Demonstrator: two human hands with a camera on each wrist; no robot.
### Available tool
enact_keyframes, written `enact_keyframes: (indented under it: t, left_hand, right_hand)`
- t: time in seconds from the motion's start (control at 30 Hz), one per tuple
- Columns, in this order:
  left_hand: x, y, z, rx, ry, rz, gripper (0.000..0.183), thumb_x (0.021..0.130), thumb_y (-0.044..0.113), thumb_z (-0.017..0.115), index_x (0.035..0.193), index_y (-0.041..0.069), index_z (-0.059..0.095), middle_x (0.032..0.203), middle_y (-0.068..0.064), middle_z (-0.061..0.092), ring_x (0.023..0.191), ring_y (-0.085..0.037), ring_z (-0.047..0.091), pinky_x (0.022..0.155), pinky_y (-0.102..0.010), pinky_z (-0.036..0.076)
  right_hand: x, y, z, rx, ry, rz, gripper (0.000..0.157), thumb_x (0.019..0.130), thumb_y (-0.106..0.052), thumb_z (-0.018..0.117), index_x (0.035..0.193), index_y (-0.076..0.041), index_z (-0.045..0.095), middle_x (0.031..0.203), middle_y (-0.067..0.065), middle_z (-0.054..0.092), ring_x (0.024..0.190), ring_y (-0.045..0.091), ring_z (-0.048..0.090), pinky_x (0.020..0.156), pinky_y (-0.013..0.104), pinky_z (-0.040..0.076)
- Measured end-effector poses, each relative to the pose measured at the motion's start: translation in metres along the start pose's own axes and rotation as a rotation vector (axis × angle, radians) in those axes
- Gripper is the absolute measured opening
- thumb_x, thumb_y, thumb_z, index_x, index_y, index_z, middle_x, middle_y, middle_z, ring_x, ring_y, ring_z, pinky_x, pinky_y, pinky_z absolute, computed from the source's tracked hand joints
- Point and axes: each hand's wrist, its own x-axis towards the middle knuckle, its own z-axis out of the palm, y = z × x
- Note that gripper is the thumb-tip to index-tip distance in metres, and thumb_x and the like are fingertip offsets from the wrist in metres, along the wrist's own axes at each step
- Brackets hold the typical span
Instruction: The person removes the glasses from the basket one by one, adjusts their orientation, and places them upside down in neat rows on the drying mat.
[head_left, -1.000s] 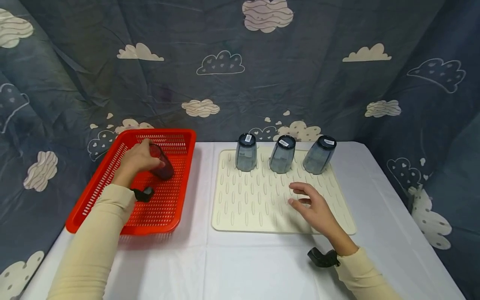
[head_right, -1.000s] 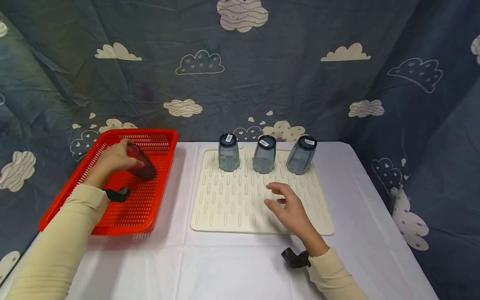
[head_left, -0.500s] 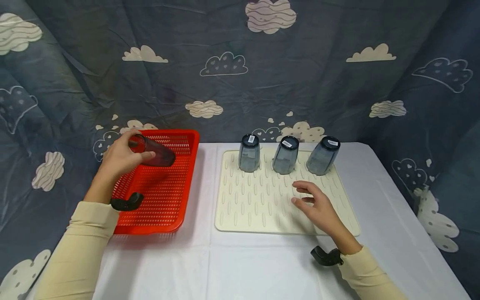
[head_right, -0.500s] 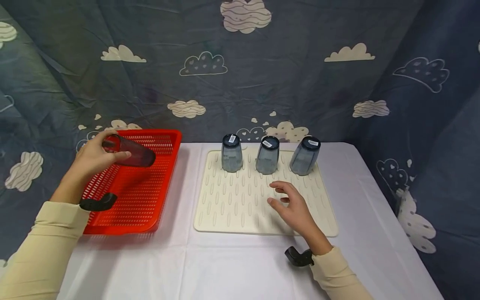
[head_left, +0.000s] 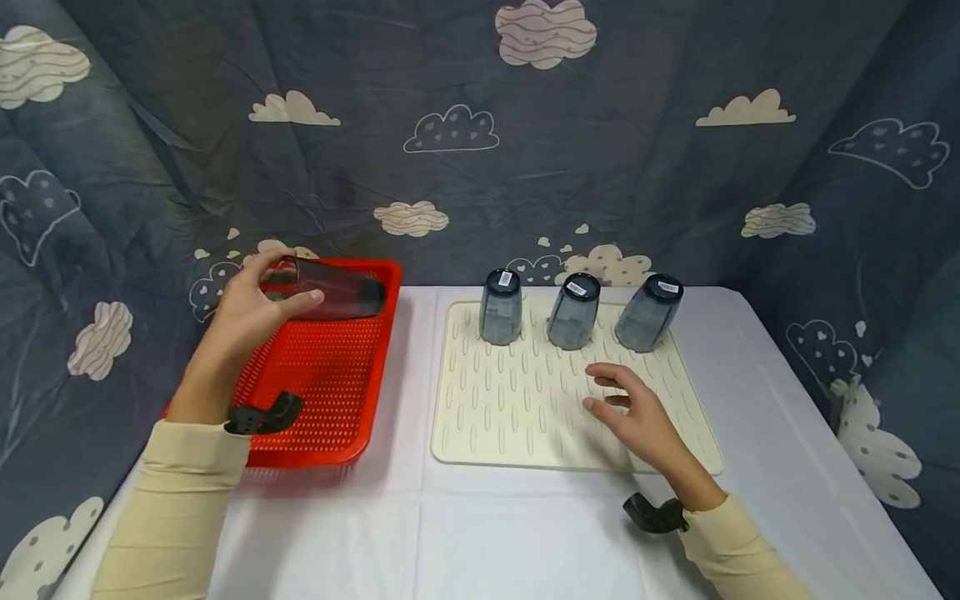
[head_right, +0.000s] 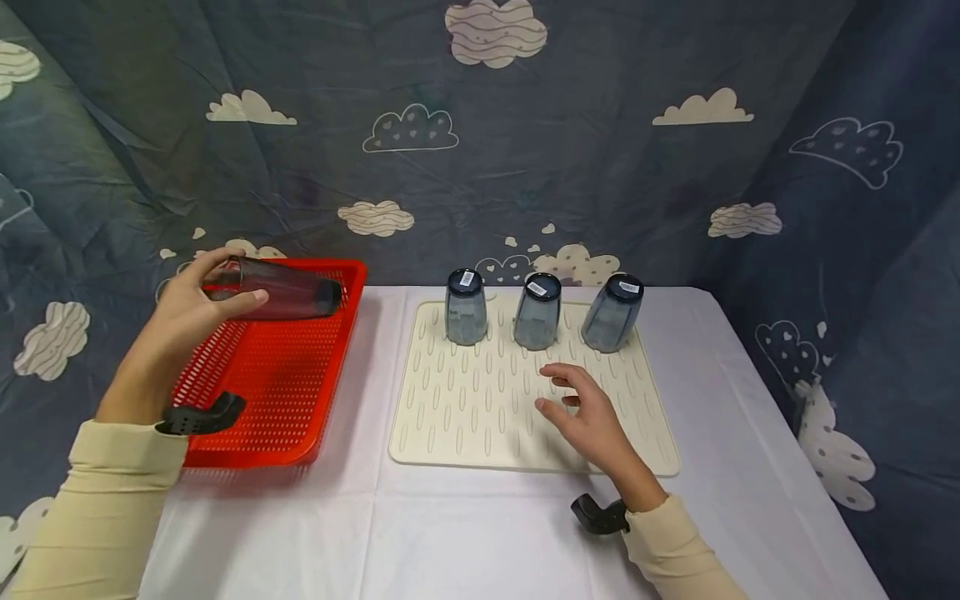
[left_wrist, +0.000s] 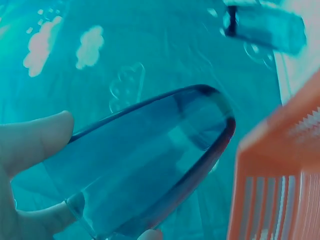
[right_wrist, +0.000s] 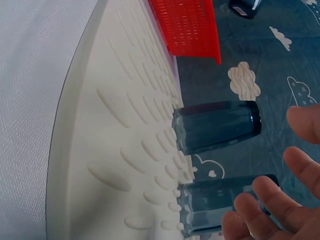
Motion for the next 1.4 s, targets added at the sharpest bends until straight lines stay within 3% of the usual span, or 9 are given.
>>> enact_keyframes:
  t: [0.17,0.27,0.47,0.7,1.03,1.2,1.4]
  left_hand:
    - [-0.010,0.007,0.014,-0.123,0.018,0.045,0.069,0.092,0.025,0.068,0.152,0.025,0.034,0.144,-0.009,0.044,0.117,-0.025,0.048,0.085,-0.025,0.050]
    - [-0.016,0.011,0.024,-0.201,0.012,0.070,0.065,0.093,0.022,0.067,0.150,0.026,0.037,0.133,-0.001,0.047,0.108,-0.017,0.050,0.081,-0.019,0.050]
    - [-0.026,0.020,0.048,-0.317,-0.029,0.105,0.066,0.093,0.017,0.065,0.152,0.020,0.035,0.137,-0.008,0.048,0.112,-0.019,0.053,0.088,-0.023,0.049]
    - [-0.034,0.025,0.084,-0.409,-0.050,0.138,0.062,0.091,0.009,0.064,0.147,0.016,0.040,0.138,-0.015,0.050,0.113,-0.026,0.051,0.084,-0.023,0.052]
    - [-0.038,0.022,0.135,-0.497,-0.172,0.124,0.066,0.086,0.005,0.068,0.146,0.015,0.042,0.132,-0.018,0.054,0.102,-0.021,0.053,0.083,-0.028,0.049]
    - [-0.039,0.017,0.162,-0.561,-0.211,0.104,0.065,0.085,0.005,0.068,0.145,0.014,0.044,0.125,-0.018,0.057,0.094,-0.018,0.053,0.080,-0.027,0.048]
    - [-0.044,0.014,0.192,-0.661,-0.268,0.084,0.064,0.086,0.003,0.066,0.145,0.013,0.044,0.115,-0.011,0.055,0.088,-0.014,0.057,0.083,-0.027,0.049]
  right_hand:
    - [0.001,0.000,-0.001,-0.002,-0.002,0.000,0.044,0.093,-0.012,0.067,0.135,-0.004,0.053,0.140,0.016,0.055,0.125,0.036,0.056,0.096,0.051,0.051]
    - [0.001,-0.001,0.000,0.006,-0.006,-0.002,0.044,0.093,-0.011,0.067,0.135,-0.004,0.053,0.140,0.016,0.054,0.126,0.036,0.055,0.096,0.052,0.050]
    - [0.002,-0.003,0.000,0.010,-0.005,-0.004,0.045,0.093,-0.010,0.067,0.135,-0.004,0.053,0.141,0.017,0.054,0.126,0.037,0.055,0.097,0.054,0.050]
    - [0.004,-0.006,-0.001,0.029,-0.012,0.001,0.046,0.093,-0.012,0.068,0.136,-0.004,0.053,0.139,0.017,0.055,0.126,0.036,0.055,0.097,0.055,0.050]
    - [0.003,-0.007,-0.002,0.046,-0.029,0.024,0.047,0.094,-0.013,0.067,0.137,-0.006,0.052,0.141,0.015,0.055,0.126,0.035,0.056,0.098,0.054,0.050]
    - [0.004,-0.006,-0.002,0.087,-0.034,0.007,0.047,0.094,-0.011,0.067,0.138,-0.005,0.051,0.141,0.015,0.054,0.125,0.031,0.057,0.097,0.041,0.053]
    - [0.003,-0.005,-0.001,0.232,-0.047,-0.052,0.052,0.092,-0.006,0.067,0.140,-0.001,0.046,0.139,0.008,0.054,0.121,0.006,0.056,0.094,0.023,0.053]
